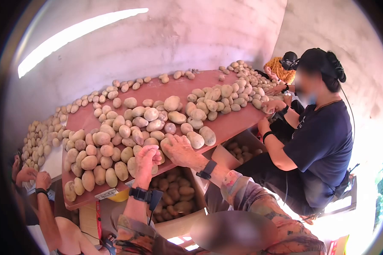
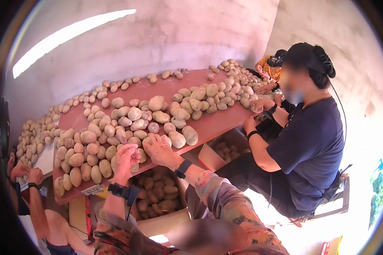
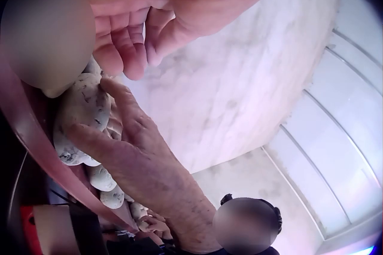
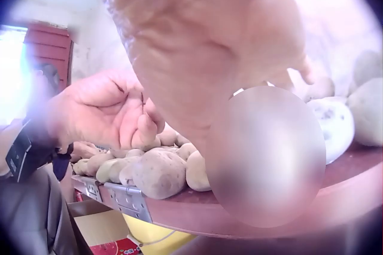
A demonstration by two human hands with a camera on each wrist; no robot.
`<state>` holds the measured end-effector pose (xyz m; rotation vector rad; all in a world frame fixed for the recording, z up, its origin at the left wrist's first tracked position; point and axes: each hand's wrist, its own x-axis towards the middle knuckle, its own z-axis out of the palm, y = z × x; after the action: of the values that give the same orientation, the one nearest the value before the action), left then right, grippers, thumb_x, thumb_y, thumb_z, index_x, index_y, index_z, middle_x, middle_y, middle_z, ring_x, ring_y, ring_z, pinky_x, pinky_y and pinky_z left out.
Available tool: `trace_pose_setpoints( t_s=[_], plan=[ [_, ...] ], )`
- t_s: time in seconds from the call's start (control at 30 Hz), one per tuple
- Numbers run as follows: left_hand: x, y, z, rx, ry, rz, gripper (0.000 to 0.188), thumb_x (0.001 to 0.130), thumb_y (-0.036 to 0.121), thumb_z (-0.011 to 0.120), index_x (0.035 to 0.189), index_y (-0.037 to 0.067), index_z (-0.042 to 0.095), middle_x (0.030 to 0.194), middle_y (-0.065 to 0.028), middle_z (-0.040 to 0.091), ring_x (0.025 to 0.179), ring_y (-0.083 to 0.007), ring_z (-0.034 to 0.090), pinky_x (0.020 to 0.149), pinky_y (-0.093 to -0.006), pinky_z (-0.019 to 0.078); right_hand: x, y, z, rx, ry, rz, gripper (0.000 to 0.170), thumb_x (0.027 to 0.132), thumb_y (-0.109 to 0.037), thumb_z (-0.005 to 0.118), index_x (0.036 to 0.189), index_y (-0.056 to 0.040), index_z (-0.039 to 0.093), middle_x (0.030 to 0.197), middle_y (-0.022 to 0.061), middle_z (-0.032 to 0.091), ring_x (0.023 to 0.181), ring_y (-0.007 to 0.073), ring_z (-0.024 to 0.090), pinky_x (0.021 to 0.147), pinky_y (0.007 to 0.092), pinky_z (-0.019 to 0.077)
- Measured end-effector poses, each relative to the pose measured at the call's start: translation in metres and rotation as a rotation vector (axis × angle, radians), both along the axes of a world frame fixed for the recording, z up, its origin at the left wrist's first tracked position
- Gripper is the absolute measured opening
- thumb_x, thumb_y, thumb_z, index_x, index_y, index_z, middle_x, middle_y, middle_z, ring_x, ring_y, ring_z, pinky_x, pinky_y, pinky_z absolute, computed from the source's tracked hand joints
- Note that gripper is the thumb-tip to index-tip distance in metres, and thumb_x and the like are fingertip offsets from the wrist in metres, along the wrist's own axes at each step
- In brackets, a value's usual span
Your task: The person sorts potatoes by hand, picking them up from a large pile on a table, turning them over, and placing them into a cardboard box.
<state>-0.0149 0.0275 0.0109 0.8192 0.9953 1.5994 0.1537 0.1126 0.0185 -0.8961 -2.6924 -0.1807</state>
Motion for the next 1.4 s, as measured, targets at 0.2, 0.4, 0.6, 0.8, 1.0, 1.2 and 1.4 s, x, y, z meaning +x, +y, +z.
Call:
trace_pose_setpoints(
  t_s=[0.2, 0.4, 0.6, 0.8, 1.0, 1.2, 1.4],
  plan=[
    [0.008, 0.000, 0.007, 0.007, 0.024, 0.027, 0.015, 0.095, 0.013, 0.059, 0.103, 0.007, 0.070, 0.084, -0.0039, 0.067, 0.068, -0.0114, 0.064, 0.060, -0.0250, 0.0528, 0.004, -0.007, -0.001, 0.043, 0.021, 0.011, 0.067, 0.072, -0.016, 0.075, 0.134, -0.0120, 0.051, 0.122, 0.0234, 0.052, 0.110, 0.0384, 0.057, 0.095, 0.0516, 0.0381],
    [0.009, 0.015, 0.001, -0.045, 0.047, 0.057, 0.015, 0.096, 0.013, 0.059, 0.103, 0.005, 0.070, 0.084, -0.0041, 0.067, 0.069, -0.0118, 0.064, 0.060, -0.0254, 0.0530, -0.004, -0.003, 0.010, -0.068, -0.047, -0.024, 0.051, 0.081, -0.018, 0.067, 0.129, -0.0127, 0.053, 0.116, 0.0225, 0.054, 0.104, 0.0376, 0.060, 0.093, 0.0517, 0.0404],
    [0.009, 0.014, -0.002, -0.044, 0.098, 0.085, 0.016, 0.097, 0.014, 0.058, 0.106, 0.005, 0.068, 0.085, -0.0036, 0.067, 0.070, -0.0108, 0.064, 0.062, -0.0240, 0.0534, 0.006, 0.017, 0.039, -0.260, -0.032, 0.019, 0.027, 0.087, -0.019, 0.057, 0.112, -0.0088, 0.061, 0.103, 0.0182, 0.062, 0.098, 0.0364, 0.063, 0.086, 0.0486, 0.0479],
    [-0.002, 0.015, 0.004, -0.014, 0.196, 0.221, 0.016, 0.097, 0.014, 0.058, 0.107, 0.006, 0.068, 0.087, -0.0020, 0.067, 0.073, -0.0086, 0.062, 0.065, -0.0232, 0.0507, 0.019, 0.072, 0.041, -0.140, 0.210, -0.234, 0.033, 0.082, -0.023, 0.068, 0.111, -0.0092, 0.061, 0.120, 0.0171, 0.057, 0.112, 0.0351, 0.059, 0.096, 0.0481, 0.0461],
    [0.001, 0.013, 0.008, -0.056, 0.216, 0.273, 0.014, 0.096, 0.010, 0.059, 0.104, 0.005, 0.069, 0.083, -0.0020, 0.066, 0.070, -0.0098, 0.063, 0.062, -0.0219, 0.0494, 0.065, 0.127, 0.006, 0.094, 0.339, -0.373, 0.039, 0.079, -0.014, 0.069, 0.118, -0.0117, 0.061, 0.126, 0.0197, 0.050, 0.119, 0.0388, 0.049, 0.099, 0.0494, 0.0438],
    [0.003, 0.015, 0.003, -0.088, 0.261, 0.267, 0.014, 0.097, 0.011, 0.059, 0.105, 0.005, 0.069, 0.083, -0.0014, 0.067, 0.069, -0.0089, 0.062, 0.062, -0.0218, 0.0492, 0.076, 0.139, 0.005, -0.044, 0.430, -0.321, 0.036, 0.077, -0.004, 0.065, 0.112, -0.0102, 0.061, 0.115, 0.0204, 0.048, 0.108, 0.0413, 0.050, 0.087, 0.0519, 0.0487],
    [0.003, 0.015, -0.004, -0.027, 0.294, 0.280, 0.015, 0.097, 0.011, 0.059, 0.106, 0.005, 0.069, 0.085, -0.0009, 0.067, 0.069, -0.0081, 0.061, 0.063, -0.0214, 0.0487, 0.077, 0.135, 0.015, -0.043, 0.413, -0.396, 0.035, 0.077, -0.005, 0.069, 0.109, -0.0122, 0.058, 0.112, 0.0173, 0.049, 0.107, 0.0395, 0.051, 0.086, 0.0492, 0.0507]
  ],
)
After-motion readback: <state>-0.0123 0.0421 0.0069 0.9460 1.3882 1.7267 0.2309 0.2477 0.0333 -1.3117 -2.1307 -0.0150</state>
